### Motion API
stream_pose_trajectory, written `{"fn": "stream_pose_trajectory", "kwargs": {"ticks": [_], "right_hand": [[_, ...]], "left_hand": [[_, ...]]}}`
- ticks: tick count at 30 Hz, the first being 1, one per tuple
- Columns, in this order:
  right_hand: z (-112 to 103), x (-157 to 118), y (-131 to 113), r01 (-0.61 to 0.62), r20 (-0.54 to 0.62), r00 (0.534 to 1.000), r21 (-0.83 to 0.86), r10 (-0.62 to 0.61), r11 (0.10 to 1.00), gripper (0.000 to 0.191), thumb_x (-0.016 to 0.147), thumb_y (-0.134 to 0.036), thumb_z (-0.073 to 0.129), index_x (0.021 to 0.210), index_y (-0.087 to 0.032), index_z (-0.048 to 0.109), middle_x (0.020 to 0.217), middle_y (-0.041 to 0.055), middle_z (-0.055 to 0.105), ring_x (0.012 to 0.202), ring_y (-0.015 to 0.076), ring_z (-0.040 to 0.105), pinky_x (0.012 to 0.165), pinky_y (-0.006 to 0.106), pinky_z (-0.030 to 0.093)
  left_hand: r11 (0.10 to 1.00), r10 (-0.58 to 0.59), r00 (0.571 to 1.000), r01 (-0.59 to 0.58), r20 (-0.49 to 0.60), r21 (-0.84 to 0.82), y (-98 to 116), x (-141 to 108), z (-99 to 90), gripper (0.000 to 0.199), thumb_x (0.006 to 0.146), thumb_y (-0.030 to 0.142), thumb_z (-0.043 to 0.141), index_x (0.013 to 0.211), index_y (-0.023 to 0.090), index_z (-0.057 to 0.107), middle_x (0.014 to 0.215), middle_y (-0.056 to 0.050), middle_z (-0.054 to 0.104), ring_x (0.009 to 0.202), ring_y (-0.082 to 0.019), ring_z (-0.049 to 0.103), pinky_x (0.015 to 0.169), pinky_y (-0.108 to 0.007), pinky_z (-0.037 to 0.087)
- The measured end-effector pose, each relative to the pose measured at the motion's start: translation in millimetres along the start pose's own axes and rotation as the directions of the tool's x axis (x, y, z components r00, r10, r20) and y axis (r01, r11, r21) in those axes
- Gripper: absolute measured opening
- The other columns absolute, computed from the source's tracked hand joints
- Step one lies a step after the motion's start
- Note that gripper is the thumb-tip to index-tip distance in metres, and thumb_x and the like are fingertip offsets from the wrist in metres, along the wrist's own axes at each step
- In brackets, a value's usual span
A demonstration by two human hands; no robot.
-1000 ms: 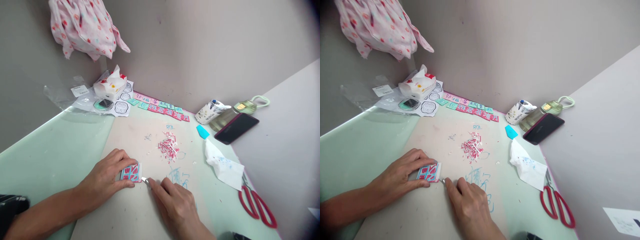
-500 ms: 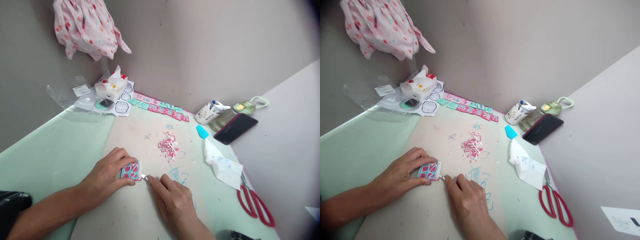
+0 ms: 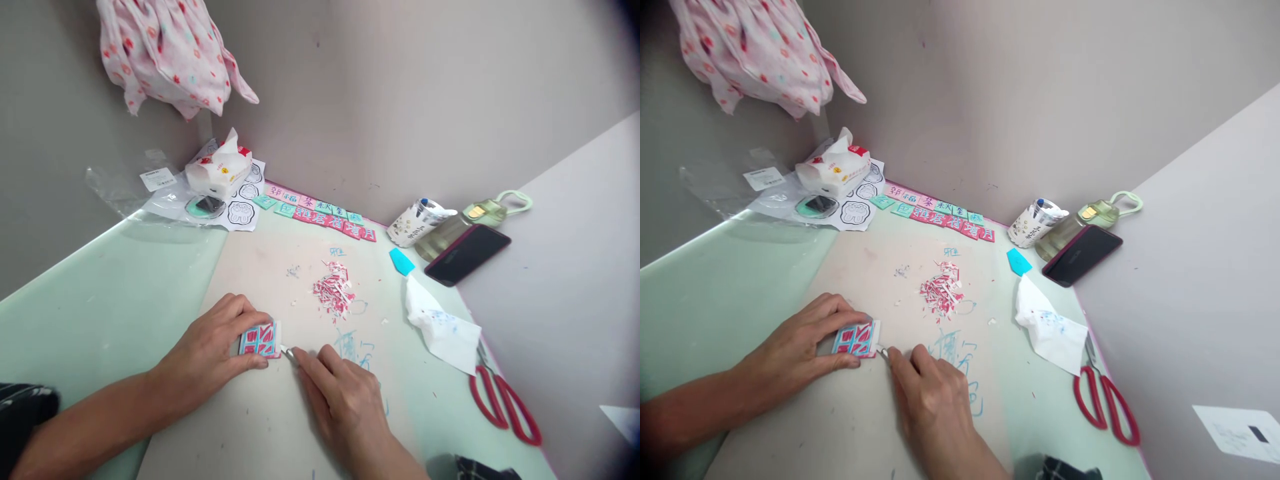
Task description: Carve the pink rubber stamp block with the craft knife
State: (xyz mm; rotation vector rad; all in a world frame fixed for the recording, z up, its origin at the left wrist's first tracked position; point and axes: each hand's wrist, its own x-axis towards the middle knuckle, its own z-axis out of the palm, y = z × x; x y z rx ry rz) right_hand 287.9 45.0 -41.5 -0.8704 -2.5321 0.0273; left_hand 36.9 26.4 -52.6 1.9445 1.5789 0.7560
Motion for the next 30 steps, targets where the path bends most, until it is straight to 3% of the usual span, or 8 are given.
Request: {"fn": "stream_pose_trajectory", "kwargs": {"ticks": [7,17,30], "right_hand": [[0.1,-1.5,-0.1,-0.019,0.026,0.999,-0.001,0.019,1.000,0.032,0.107,-0.019,0.040,0.121,-0.016,0.069,0.073,0.0023,0.063,0.051,0.0140,0.058,0.048,0.026,0.040],[1.2,1.6,-1.7,-0.020,0.003,1.000,-0.024,0.020,1.000,0.035,0.109,-0.021,0.038,0.119,-0.016,0.070,0.072,0.0017,0.062,0.049,0.0134,0.057,0.047,0.026,0.038],[3.8,5.4,-5.1,-0.045,0.002,0.999,-0.053,0.045,0.998,0.038,0.110,-0.024,0.033,0.117,-0.018,0.070,0.073,0.0019,0.063,0.049,0.0136,0.055,0.047,0.028,0.034]], "left_hand": [[0.999,-0.035,0.998,0.036,-0.047,0.026,-1.2,-1.2,2.9,0.035,0.080,0.028,0.079,0.113,0.029,0.067,0.104,0.001,0.061,0.101,-0.024,0.058,0.088,-0.035,0.047],[1.000,-0.025,0.999,0.025,-0.023,0.016,1.6,-0.5,-0.2,0.030,0.081,0.025,0.079,0.109,0.027,0.067,0.101,0.000,0.060,0.099,-0.023,0.057,0.085,-0.035,0.047],[0.995,-0.100,0.995,0.100,0.020,-0.009,5.3,2.1,-2.9,0.030,0.080,0.025,0.078,0.108,0.027,0.068,0.102,0.000,0.060,0.101,-0.024,0.057,0.088,-0.037,0.046]]}}
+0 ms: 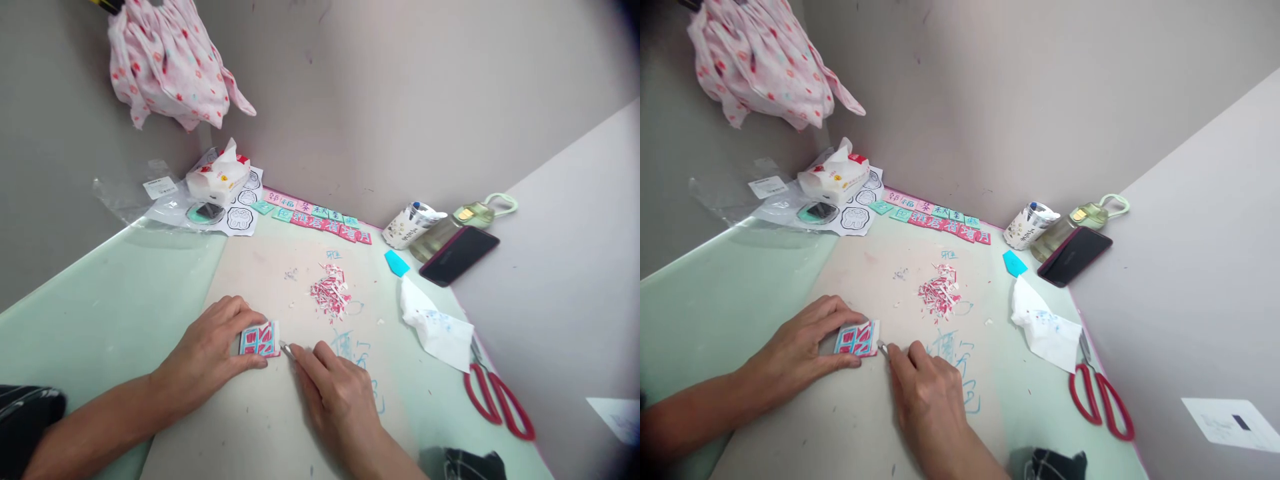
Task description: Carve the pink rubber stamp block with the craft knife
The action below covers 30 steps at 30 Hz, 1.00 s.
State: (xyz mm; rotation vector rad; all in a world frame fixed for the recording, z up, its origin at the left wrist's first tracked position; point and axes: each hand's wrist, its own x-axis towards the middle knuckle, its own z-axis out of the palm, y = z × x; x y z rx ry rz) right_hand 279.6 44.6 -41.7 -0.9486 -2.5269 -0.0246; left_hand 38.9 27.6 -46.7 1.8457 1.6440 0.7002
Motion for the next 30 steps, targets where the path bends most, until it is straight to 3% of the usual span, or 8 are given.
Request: {"fn": "stream_pose_trajectory", "kwargs": {"ticks": [7,30], "right_hand": [[1.2,-0.9,1.7,0.007,0.000,1.000,-0.005,-0.007,1.000,0.036,0.110,-0.022,0.034,0.120,-0.017,0.069,0.074,0.0021,0.063,0.050,0.0130,0.055,0.049,0.028,0.034],[1.4,-2.4,8.3,0.055,0.009,0.998,-0.022,-0.054,0.998,0.036,0.110,-0.021,0.032,0.121,-0.020,0.067,0.074,0.0013,0.063,0.050,0.0154,0.052,0.049,0.031,0.032]], "left_hand": [[1.000,0.020,0.999,-0.020,-0.034,0.003,-3.6,-1.1,3.0,0.031,0.079,0.023,0.079,0.108,0.028,0.069,0.101,0.001,0.060,0.099,-0.023,0.058,0.086,-0.035,0.046],[0.998,0.024,0.999,-0.022,0.033,-0.067,-6.0,-1.0,-2.1,0.031,0.083,0.028,0.074,0.114,0.030,0.068,0.106,0.001,0.060,0.105,-0.023,0.058,0.091,-0.035,0.046]]}}
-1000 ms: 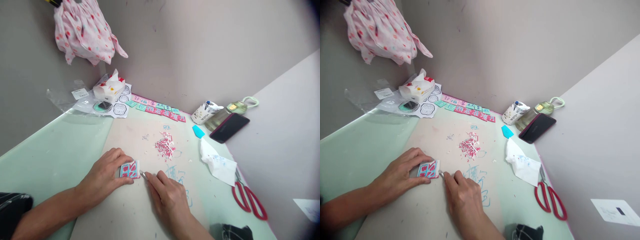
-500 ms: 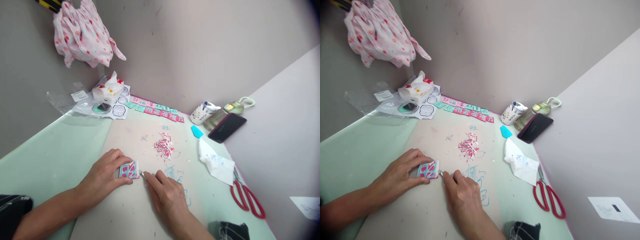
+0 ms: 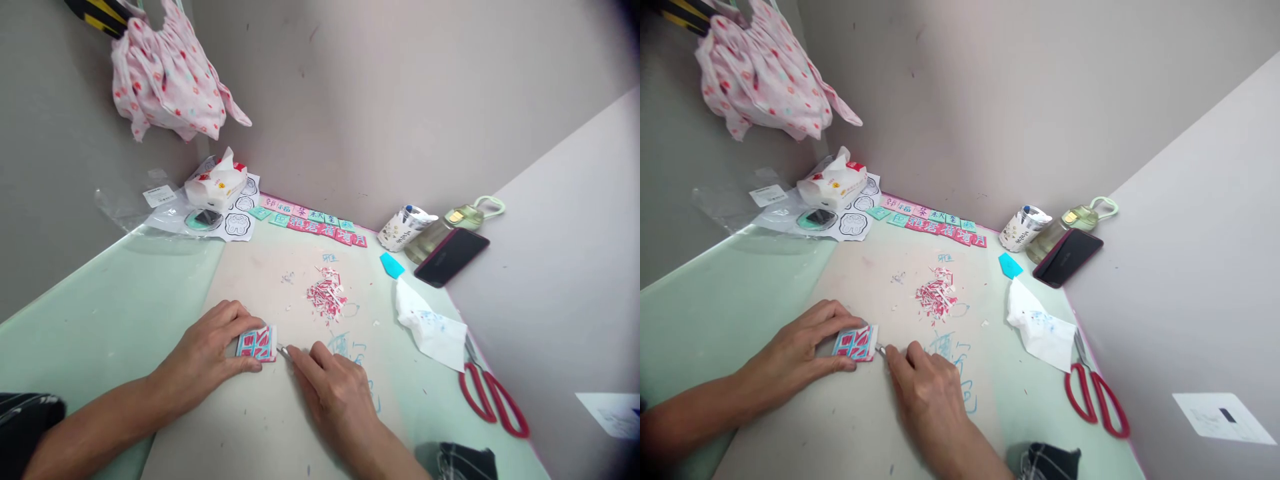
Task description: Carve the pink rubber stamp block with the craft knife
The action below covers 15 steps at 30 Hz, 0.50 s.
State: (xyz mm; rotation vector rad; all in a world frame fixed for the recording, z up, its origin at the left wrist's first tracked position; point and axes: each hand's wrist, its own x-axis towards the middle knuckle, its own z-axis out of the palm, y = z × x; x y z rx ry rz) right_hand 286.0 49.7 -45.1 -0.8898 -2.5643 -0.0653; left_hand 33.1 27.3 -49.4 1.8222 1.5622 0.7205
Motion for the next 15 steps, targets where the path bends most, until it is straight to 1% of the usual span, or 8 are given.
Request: {"fn": "stream_pose_trajectory", "kwargs": {"ticks": [3,5,15], "right_hand": [[0.3,-1.0,2.3,0.023,-0.016,1.000,-0.007,-0.023,1.000,0.034,0.109,-0.019,0.034,0.123,-0.019,0.066,0.074,0.0013,0.064,0.050,0.0153,0.051,0.049,0.030,0.032],[0.8,0.1,3.3,0.031,-0.016,0.999,-0.008,-0.031,0.999,0.033,0.109,-0.019,0.035,0.122,-0.019,0.066,0.075,0.0013,0.064,0.050,0.0153,0.051,0.050,0.030,0.032],[-0.4,-0.3,1.5,0.022,0.008,1.000,-0.008,-0.021,1.000,0.033,0.107,-0.016,0.036,0.123,-0.019,0.065,0.075,0.0014,0.063,0.052,0.0142,0.050,0.051,0.030,0.031]], "left_hand": [[0.999,0.050,0.999,-0.050,-0.013,-0.021,-4.2,0.0,1.0,0.034,0.083,0.027,0.074,0.116,0.033,0.068,0.107,0.003,0.060,0.105,-0.022,0.058,0.091,-0.033,0.045],[0.998,0.061,0.998,-0.062,-0.024,-0.024,-6.0,-0.1,2.0,0.035,0.082,0.026,0.075,0.116,0.033,0.068,0.106,0.003,0.060,0.104,-0.022,0.058,0.090,-0.032,0.046],[0.999,0.037,0.999,-0.037,-0.016,-0.025,-3.4,-0.4,0.5,0.033,0.083,0.028,0.074,0.115,0.034,0.069,0.107,0.003,0.062,0.104,-0.022,0.059,0.091,-0.032,0.047]]}}
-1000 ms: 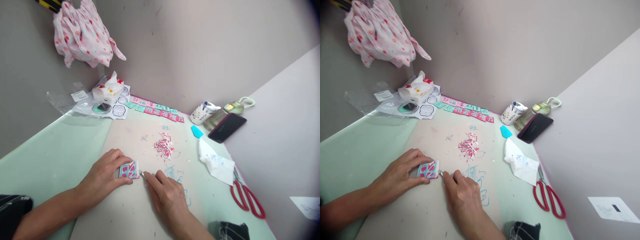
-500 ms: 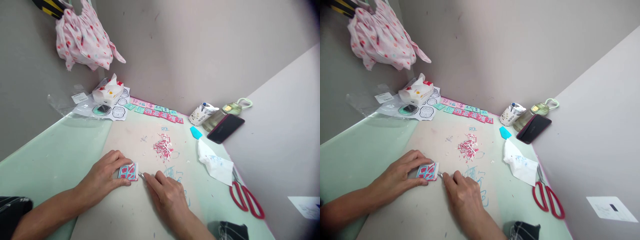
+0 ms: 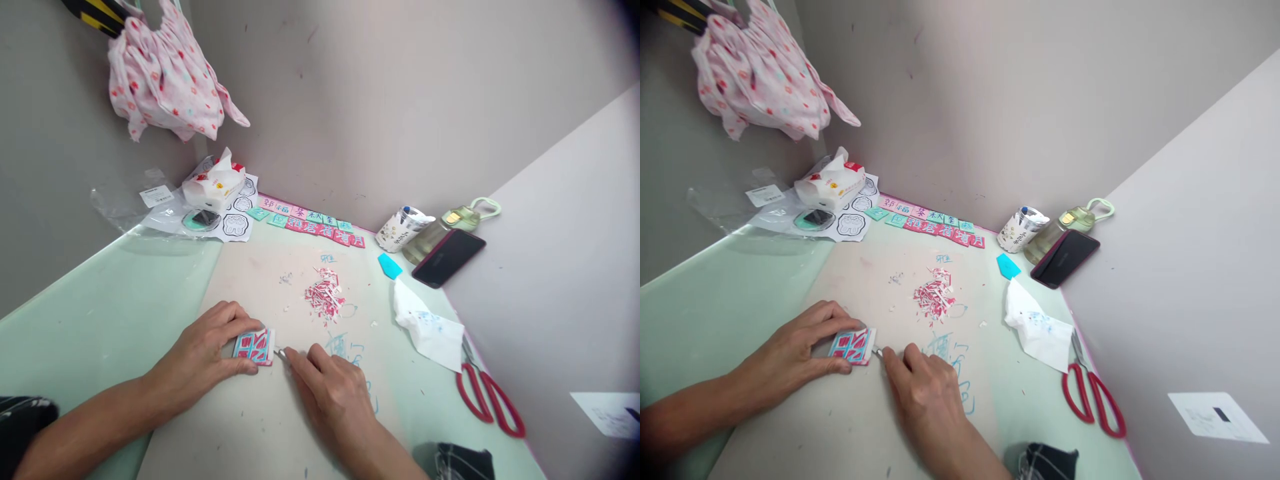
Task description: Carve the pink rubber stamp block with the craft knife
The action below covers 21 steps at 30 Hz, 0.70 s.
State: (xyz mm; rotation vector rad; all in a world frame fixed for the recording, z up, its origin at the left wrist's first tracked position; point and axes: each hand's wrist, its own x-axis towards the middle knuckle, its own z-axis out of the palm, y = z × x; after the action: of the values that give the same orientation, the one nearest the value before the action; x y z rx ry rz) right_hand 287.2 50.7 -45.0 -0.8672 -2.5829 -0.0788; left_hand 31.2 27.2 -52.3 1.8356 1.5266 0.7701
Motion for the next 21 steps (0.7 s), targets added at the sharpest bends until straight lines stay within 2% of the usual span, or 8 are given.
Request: {"fn": "stream_pose_trajectory", "kwargs": {"ticks": [17,21], "right_hand": [[0.2,0.4,0.9,-0.002,-0.014,1.000,0.005,0.002,1.000,0.033,0.107,-0.016,0.037,0.122,-0.019,0.066,0.075,0.0015,0.064,0.050,0.0142,0.050,0.049,0.030,0.032],[0.4,2.4,1.0,-0.020,0.011,1.000,0.003,0.020,1.000,0.033,0.106,-0.016,0.038,0.121,-0.020,0.067,0.075,0.0015,0.063,0.052,0.0142,0.053,0.050,0.030,0.033]], "left_hand": [[1.000,0.025,1.000,-0.025,-0.013,0.009,-0.4,0.5,1.9,0.036,0.080,0.023,0.076,0.114,0.034,0.069,0.106,0.003,0.062,0.104,-0.022,0.060,0.089,-0.031,0.046],[1.000,0.019,1.000,-0.018,-0.013,0.020,-0.3,0.9,1.8,0.033,0.081,0.027,0.075,0.114,0.033,0.070,0.105,0.002,0.063,0.102,-0.023,0.060,0.088,-0.032,0.047]]}}
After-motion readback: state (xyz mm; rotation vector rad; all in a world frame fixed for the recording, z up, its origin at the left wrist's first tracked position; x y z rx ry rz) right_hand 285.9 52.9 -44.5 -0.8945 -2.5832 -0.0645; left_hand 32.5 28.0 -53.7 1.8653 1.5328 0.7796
